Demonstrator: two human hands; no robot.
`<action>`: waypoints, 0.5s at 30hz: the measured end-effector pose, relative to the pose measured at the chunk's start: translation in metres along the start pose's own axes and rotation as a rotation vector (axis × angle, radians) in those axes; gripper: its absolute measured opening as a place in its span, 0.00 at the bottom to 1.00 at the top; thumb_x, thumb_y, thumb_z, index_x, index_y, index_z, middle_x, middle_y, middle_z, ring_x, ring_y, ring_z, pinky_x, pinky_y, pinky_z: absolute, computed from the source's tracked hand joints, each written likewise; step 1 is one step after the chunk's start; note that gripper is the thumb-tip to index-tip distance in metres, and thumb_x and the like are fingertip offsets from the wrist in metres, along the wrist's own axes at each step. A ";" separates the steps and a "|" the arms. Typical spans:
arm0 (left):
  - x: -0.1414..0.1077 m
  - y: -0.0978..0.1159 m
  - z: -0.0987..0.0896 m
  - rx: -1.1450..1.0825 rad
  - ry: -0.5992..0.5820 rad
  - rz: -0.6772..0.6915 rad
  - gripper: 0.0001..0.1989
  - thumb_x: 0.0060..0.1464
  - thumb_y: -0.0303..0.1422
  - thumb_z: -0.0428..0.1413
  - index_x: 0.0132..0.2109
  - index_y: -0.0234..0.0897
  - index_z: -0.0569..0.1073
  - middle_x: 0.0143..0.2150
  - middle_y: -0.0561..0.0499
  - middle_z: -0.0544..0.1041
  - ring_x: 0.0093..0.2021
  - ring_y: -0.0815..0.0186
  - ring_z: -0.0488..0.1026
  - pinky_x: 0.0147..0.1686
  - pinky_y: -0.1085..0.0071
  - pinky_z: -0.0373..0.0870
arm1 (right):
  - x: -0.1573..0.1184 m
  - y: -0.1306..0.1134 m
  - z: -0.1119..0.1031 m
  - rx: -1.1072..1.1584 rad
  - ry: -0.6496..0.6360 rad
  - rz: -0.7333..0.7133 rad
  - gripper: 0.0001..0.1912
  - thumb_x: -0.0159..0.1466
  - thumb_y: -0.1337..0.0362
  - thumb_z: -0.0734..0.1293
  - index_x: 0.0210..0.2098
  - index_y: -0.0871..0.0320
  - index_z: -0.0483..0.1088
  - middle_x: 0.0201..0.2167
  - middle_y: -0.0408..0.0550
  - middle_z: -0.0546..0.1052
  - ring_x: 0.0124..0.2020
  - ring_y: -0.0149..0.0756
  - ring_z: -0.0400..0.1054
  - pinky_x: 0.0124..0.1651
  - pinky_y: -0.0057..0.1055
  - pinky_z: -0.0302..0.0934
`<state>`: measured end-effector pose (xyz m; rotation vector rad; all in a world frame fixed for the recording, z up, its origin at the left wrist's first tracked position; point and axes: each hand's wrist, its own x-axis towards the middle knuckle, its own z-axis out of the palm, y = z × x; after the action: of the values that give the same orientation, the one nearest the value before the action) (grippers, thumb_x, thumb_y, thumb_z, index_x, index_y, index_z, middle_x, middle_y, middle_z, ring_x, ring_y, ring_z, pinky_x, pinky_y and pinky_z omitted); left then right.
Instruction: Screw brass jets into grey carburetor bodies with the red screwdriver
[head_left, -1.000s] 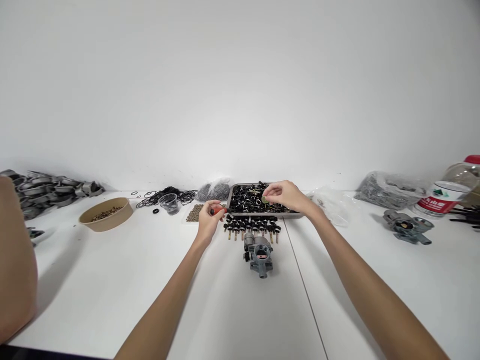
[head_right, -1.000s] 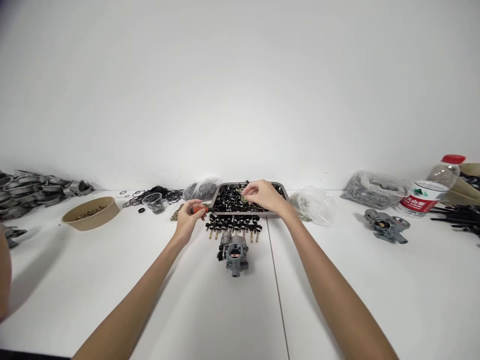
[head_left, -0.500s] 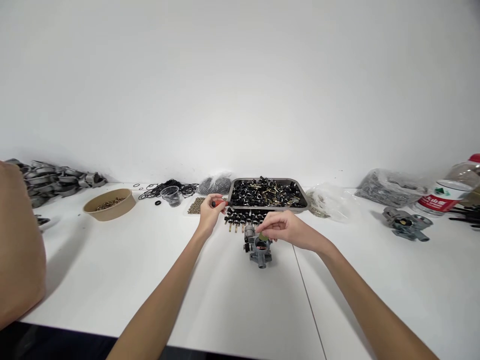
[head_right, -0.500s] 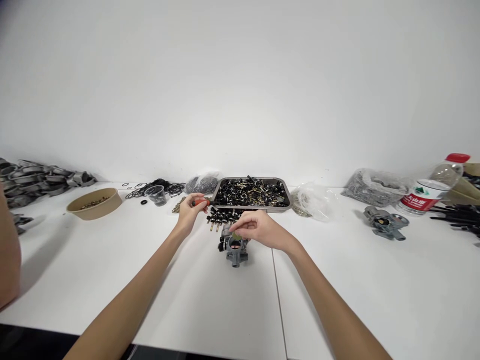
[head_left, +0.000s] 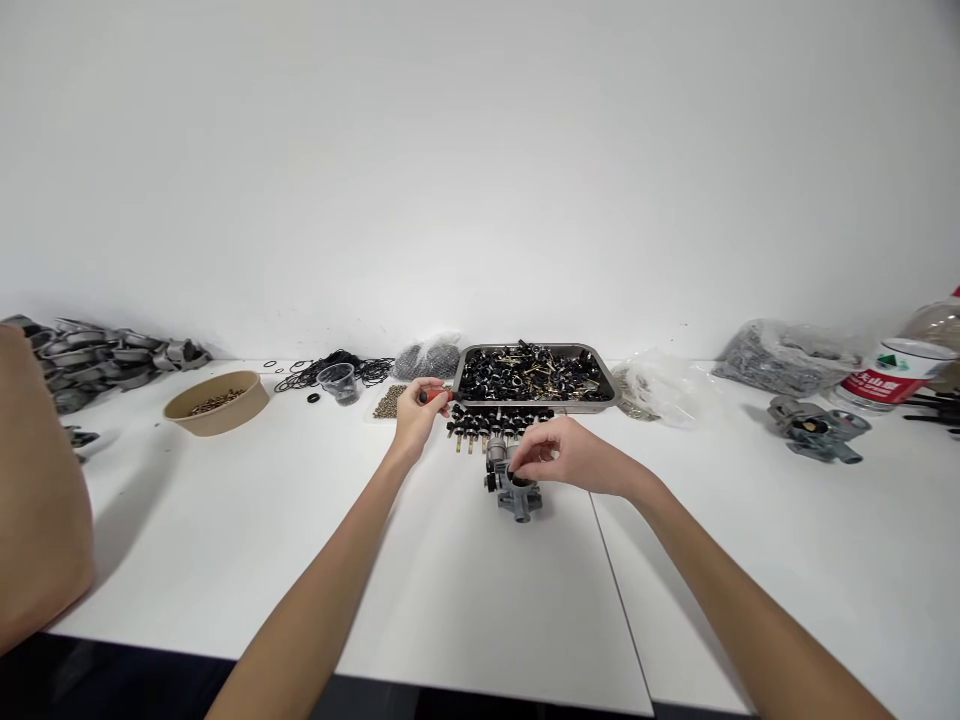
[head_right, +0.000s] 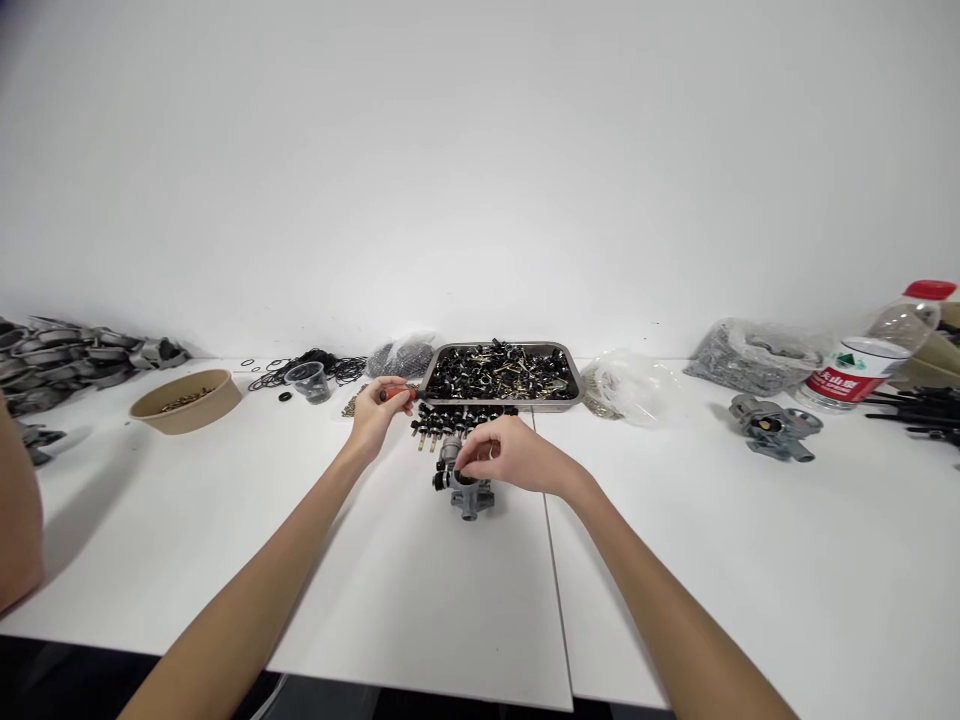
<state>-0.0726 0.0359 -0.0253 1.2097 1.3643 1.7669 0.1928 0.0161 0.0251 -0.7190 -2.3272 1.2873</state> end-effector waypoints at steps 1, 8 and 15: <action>0.000 0.000 0.000 -0.002 0.001 0.000 0.18 0.40 0.35 0.63 0.39 0.33 0.71 0.27 0.51 0.75 0.24 0.68 0.71 0.27 0.70 0.71 | 0.000 0.001 0.001 -0.003 0.000 -0.002 0.04 0.60 0.65 0.69 0.34 0.56 0.78 0.32 0.44 0.77 0.32 0.33 0.68 0.33 0.28 0.60; 0.002 -0.003 -0.001 0.008 -0.006 -0.004 0.17 0.41 0.35 0.63 0.39 0.33 0.71 0.27 0.51 0.75 0.23 0.68 0.71 0.27 0.70 0.70 | 0.003 0.004 0.005 0.019 0.026 -0.023 0.08 0.59 0.67 0.70 0.39 0.54 0.77 0.30 0.43 0.76 0.31 0.32 0.67 0.33 0.27 0.59; 0.000 0.001 -0.001 0.016 -0.013 -0.006 0.17 0.41 0.35 0.63 0.39 0.33 0.71 0.26 0.51 0.75 0.22 0.68 0.71 0.27 0.70 0.71 | 0.007 0.005 0.008 0.154 0.026 0.006 0.10 0.56 0.67 0.71 0.38 0.57 0.77 0.32 0.45 0.76 0.34 0.34 0.69 0.35 0.28 0.62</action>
<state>-0.0728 0.0350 -0.0242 1.2222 1.3759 1.7436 0.1843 0.0177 0.0172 -0.6885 -2.1784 1.4334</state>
